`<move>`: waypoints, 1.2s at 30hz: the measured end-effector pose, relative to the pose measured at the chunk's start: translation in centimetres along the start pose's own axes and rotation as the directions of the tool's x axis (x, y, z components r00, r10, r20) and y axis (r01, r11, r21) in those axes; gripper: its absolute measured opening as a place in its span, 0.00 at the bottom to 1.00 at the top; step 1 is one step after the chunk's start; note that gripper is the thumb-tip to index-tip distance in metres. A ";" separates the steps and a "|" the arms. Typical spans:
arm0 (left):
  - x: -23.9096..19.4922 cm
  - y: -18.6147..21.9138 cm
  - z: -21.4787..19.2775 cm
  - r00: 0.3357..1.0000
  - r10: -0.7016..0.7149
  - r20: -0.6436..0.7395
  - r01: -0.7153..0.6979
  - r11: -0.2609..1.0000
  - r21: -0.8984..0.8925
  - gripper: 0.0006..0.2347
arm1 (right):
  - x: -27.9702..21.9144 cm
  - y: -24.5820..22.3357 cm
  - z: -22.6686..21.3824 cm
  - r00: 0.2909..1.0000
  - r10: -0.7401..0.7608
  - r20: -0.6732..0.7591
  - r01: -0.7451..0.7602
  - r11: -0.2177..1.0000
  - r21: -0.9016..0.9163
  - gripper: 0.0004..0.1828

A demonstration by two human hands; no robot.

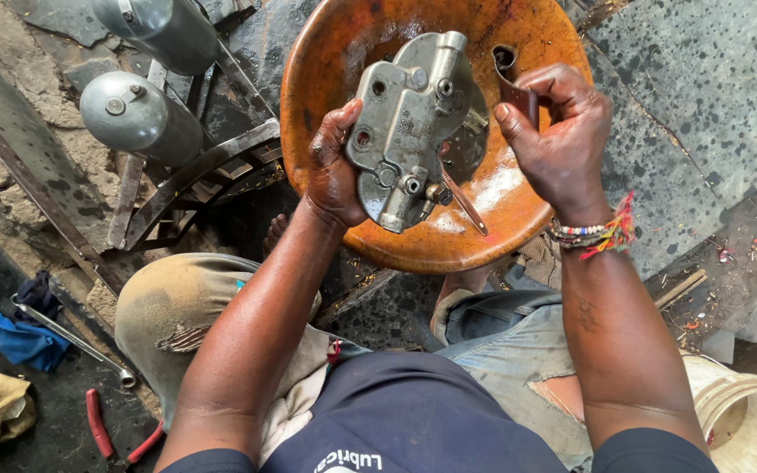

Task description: The person scrubs a metal mechanical part with a wire brush over an orange basin filled with liquid. They repeatedly dip the part into the liquid and scrub various surfaces, including the sides and internal holes, to remove grime.

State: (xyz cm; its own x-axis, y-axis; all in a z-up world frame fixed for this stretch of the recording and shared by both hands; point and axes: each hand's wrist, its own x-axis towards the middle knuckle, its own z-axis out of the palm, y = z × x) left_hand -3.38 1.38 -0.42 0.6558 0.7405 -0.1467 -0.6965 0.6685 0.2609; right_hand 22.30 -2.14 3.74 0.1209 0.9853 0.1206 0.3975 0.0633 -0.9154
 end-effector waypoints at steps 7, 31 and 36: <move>0.0 -1.1 -2.9 0.998 -0.069 -0.005 0.069 0.993 0.093 0.27 | -1.0 -1.9 2.9 0.975 -0.141 0.172 0.188 0.937 -0.294 0.07; 0.3 -3.0 -3.0 0.990 -0.143 -0.014 0.143 0.989 -0.043 0.21 | -0.8 -3.0 5.5 0.921 -0.377 0.102 0.388 0.853 -0.350 0.04; 0.0 -2.7 -3.3 0.982 -0.134 0.132 0.161 0.962 -0.220 0.18 | -2.4 -3.4 7.7 0.824 -0.510 0.246 0.565 0.769 -0.297 0.02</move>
State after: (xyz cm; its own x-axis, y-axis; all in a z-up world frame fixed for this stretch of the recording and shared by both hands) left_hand -2.46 -0.26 -4.29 0.7761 0.6284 -0.0530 -0.6285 0.7776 0.0170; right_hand 13.64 -3.46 3.59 -0.3270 0.8186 0.4721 0.6447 0.5585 -0.5220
